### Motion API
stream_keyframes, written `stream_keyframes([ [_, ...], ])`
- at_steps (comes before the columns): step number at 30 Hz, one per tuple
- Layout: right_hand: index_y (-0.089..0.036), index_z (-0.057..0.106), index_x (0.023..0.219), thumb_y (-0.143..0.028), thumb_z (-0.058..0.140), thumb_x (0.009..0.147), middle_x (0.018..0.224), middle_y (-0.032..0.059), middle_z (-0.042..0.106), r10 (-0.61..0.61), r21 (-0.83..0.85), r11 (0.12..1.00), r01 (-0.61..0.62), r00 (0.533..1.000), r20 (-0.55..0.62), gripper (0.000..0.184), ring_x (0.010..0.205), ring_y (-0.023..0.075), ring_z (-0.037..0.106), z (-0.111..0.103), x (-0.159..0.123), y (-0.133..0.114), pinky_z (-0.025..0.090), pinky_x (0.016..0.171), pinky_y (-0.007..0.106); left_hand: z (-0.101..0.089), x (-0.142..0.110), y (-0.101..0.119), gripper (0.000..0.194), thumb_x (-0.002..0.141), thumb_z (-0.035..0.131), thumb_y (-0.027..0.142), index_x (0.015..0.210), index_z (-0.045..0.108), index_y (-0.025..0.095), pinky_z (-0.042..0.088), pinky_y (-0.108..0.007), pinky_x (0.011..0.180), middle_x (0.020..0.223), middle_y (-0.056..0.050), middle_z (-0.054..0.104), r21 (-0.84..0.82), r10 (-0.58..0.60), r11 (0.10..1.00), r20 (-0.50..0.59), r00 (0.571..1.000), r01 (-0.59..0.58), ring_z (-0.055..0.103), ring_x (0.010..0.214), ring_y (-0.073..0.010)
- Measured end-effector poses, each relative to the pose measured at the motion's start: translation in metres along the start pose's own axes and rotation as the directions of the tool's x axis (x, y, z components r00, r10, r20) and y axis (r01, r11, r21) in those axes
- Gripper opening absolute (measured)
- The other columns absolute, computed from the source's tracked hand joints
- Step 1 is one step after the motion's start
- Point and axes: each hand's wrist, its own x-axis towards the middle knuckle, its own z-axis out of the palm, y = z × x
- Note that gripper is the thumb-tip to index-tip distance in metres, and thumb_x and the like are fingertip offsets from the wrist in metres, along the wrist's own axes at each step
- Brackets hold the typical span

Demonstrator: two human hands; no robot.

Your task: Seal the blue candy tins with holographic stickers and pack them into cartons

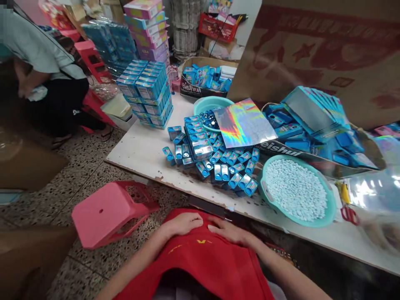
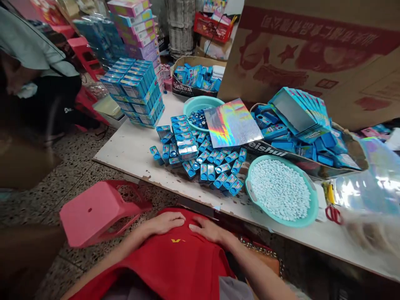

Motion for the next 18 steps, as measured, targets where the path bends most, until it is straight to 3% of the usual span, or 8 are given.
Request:
stream_keyframes([
  [2, -0.014, 0.061, 0.113, -0.058, 0.048, 0.083, 0.111, 0.0139, 0.064, 0.129, 0.062, 0.989, -0.131, 0.991, 0.039, 0.055, 0.102, 0.0276, 0.059, 0.037, 0.0, 0.022, 0.044, 0.092, 0.039, 0.014, -0.016, -0.03, 0.035, 0.084, 0.045, 0.04, 0.108, 0.06, 0.021, 0.044, -0.024, 0.078, 0.101, -0.003, 0.066, -0.199, -0.086, 0.977, -0.041, 0.995, 0.076, 0.059, 0.09, -0.0164],
  [4, -0.011, 0.057, 0.118, -0.055, 0.036, 0.089, 0.118, 0.0155, 0.06, 0.185, 0.079, 0.98, -0.183, 0.982, -0.023, 0.057, 0.11, 0.0272, 0.056, 0.059, 0.0, 0.036, 0.039, 0.098, 0.04, 0.023, -0.032, -0.06, 0.04, 0.081, 0.047, 0.044, 0.11, 0.058, 0.02, 0.045, -0.025, 0.076, 0.099, -0.003, 0.066, -0.311, -0.197, 0.941, -0.193, 0.961, 0.13, 0.059, 0.089, -0.0166],
  [7, -0.012, 0.055, 0.121, -0.052, 0.041, 0.087, 0.12, 0.0129, 0.06, 0.204, 0.102, 0.975, -0.199, 0.978, -0.039, 0.054, 0.109, 0.0244, 0.056, 0.07, -0.004, 0.047, 0.04, 0.098, 0.035, 0.031, -0.062, -0.103, 0.039, 0.075, 0.052, 0.046, 0.099, 0.061, 0.017, 0.046, -0.027, 0.076, 0.089, -0.005, 0.066, -0.377, -0.368, 0.9, -0.388, 0.845, 0.219, 0.06, 0.085, -0.0187],
  [10, -0.011, 0.058, 0.117, -0.045, 0.049, 0.082, 0.113, 0.0124, 0.064, 0.276, 0.105, 0.956, -0.273, 0.961, -0.017, 0.049, 0.102, 0.0245, 0.06, 0.074, -0.019, 0.058, 0.045, 0.091, 0.035, 0.043, -0.094, -0.138, 0.037, 0.071, 0.05, 0.046, 0.09, 0.062, 0.016, 0.047, -0.029, 0.069, 0.078, -0.004, 0.064, -0.467, -0.51, 0.832, -0.436, 0.741, 0.298, 0.059, 0.074, -0.0187],
  [14, -0.013, 0.063, 0.107, -0.037, 0.053, 0.078, 0.106, 0.0121, 0.067, 0.387, 0.055, 0.921, -0.387, 0.922, -0.003, 0.039, 0.099, 0.0249, 0.062, 0.088, -0.046, 0.077, 0.046, 0.09, 0.035, 0.065, -0.118, -0.159, 0.033, 0.073, 0.047, 0.041, 0.088, 0.062, 0.016, 0.047, -0.03, 0.068, 0.078, -0.004, 0.064, -0.442, -0.545, 0.826, -0.471, 0.694, 0.349, 0.059, 0.073, -0.0185],
  [18, -0.013, 0.065, 0.101, -0.036, 0.056, 0.075, 0.105, 0.0128, 0.068, 0.429, -0.02, 0.903, -0.428, 0.903, 0.04, 0.037, 0.099, 0.0256, 0.063, 0.097, -0.061, 0.088, 0.047, 0.09, 0.035, 0.091, -0.116, -0.162, 0.027, 0.075, 0.049, 0.036, 0.086, 0.063, 0.016, 0.046, -0.028, 0.073, 0.081, -0.004, 0.066, -0.47, -0.571, 0.807, -0.469, 0.674, 0.358, 0.06, 0.079, -0.0181],
])
